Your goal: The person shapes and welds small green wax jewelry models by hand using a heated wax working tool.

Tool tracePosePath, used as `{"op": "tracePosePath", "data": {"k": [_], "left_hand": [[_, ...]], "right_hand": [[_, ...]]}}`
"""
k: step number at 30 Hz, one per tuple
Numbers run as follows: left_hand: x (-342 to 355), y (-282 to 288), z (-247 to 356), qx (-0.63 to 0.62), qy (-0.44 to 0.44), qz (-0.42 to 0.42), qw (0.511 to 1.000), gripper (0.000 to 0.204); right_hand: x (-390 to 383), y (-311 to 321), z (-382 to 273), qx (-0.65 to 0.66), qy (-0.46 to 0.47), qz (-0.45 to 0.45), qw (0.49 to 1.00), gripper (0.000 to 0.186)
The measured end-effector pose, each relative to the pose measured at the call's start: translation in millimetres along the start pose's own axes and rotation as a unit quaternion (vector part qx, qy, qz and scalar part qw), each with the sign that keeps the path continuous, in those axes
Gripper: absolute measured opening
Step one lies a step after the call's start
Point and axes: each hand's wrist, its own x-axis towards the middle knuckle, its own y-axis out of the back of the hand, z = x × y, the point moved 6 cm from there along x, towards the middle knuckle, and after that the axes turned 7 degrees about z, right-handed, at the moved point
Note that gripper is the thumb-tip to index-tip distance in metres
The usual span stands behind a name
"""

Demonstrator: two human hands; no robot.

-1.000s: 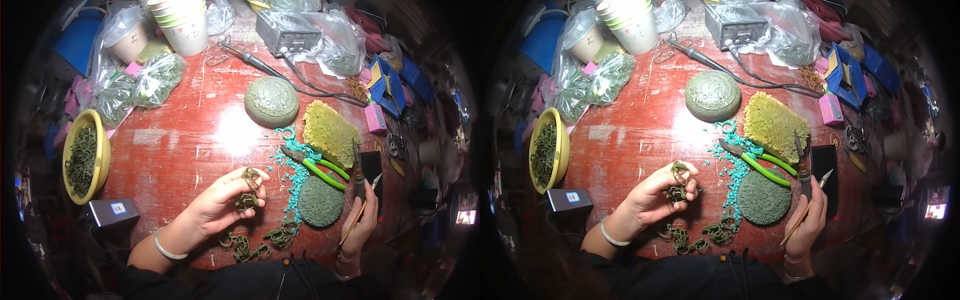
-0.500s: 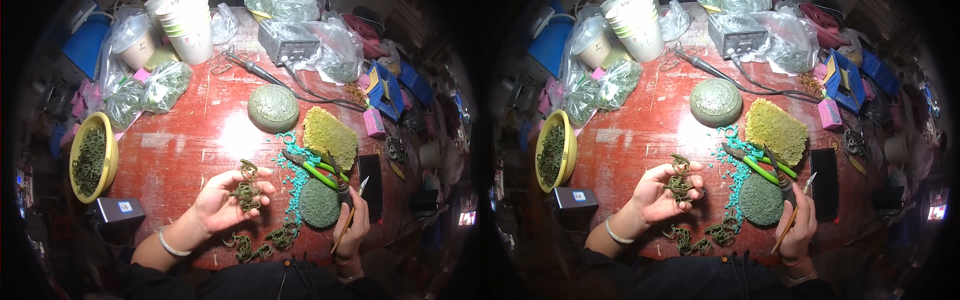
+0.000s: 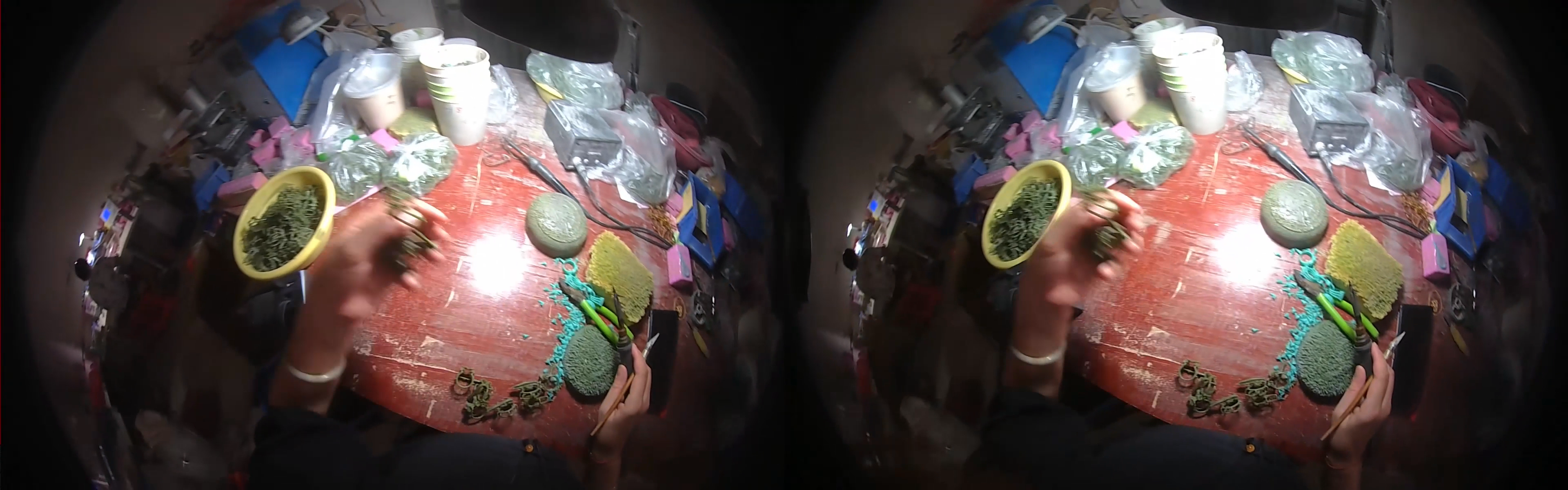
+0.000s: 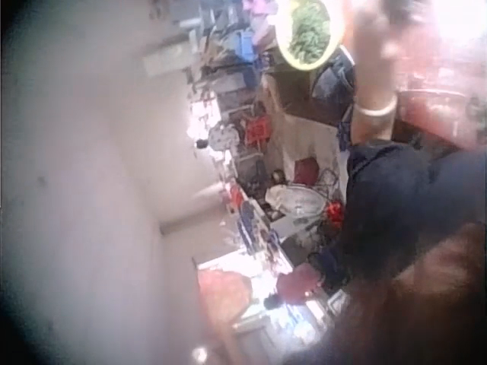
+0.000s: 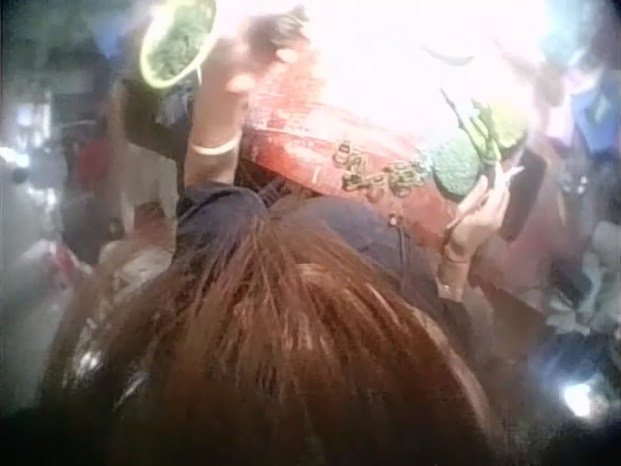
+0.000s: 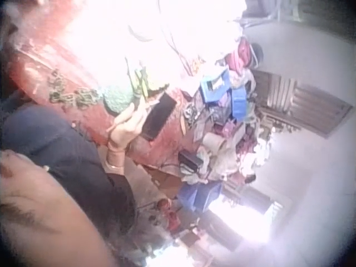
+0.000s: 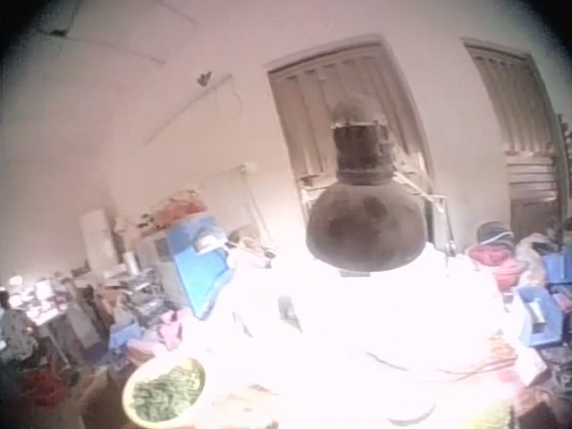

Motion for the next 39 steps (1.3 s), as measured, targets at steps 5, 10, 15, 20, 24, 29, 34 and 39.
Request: {"op": "tracePosePath", "data": {"k": [5, 10, 15, 20, 24, 29, 34, 39], "left_hand": [[-33.7, 102.6, 117.6, 0.424, -0.179, 0.256, 0.85, 0.018], [-47.3, 201.1, 132.6, 0.532, -0.065, 0.363, 0.762, 0.016], [-44.3, 180.1, 135.0, 0.758, -0.175, 0.27, 0.568, 0.026], [-74.0, 9.4, 88.7, 0.599, -0.397, 0.172, 0.674, 0.035], [-87.2, -75.1, -48.3, 0.596, -0.327, -0.215, 0.701, 0.064], [-94.8, -104.9, -139.2, 0.561, -0.342, -0.32, 0.683, 0.053], [-72.8, -128.2, -153.0, 0.558, -0.39, -0.314, 0.662, 0.042], [-27.6, -120.1, -134.9, 0.513, -0.383, -0.22, 0.736, 0.043]], "right_hand": [[-0.9, -1.3, -3.5, 0.016, 0.007, -0.02, 1.0, 0.033], [-2.3, 1.8, -11.6, 0.014, 0.006, -0.033, 0.999, 0.033], [-2.5, 2.0, -2.9, 0.015, 0.003, -0.018, 1.0, 0.031], [0.4, 0.3, -4.6, -0.018, 0.028, -0.01, 0.999, 0.031], [6.1, 3.7, -2.7, -0.007, 0.056, 0.024, 0.998, 0.034], [5.0, 3.0, -3.1, 0.001, 0.07, 0.011, 0.997, 0.037], [3.1, 5.9, 0.7, 0.001, 0.034, 0.004, 0.999, 0.029], [4.5, 2.8, 1.9, -0.013, 0.026, 0.005, 1.0, 0.029]]}}
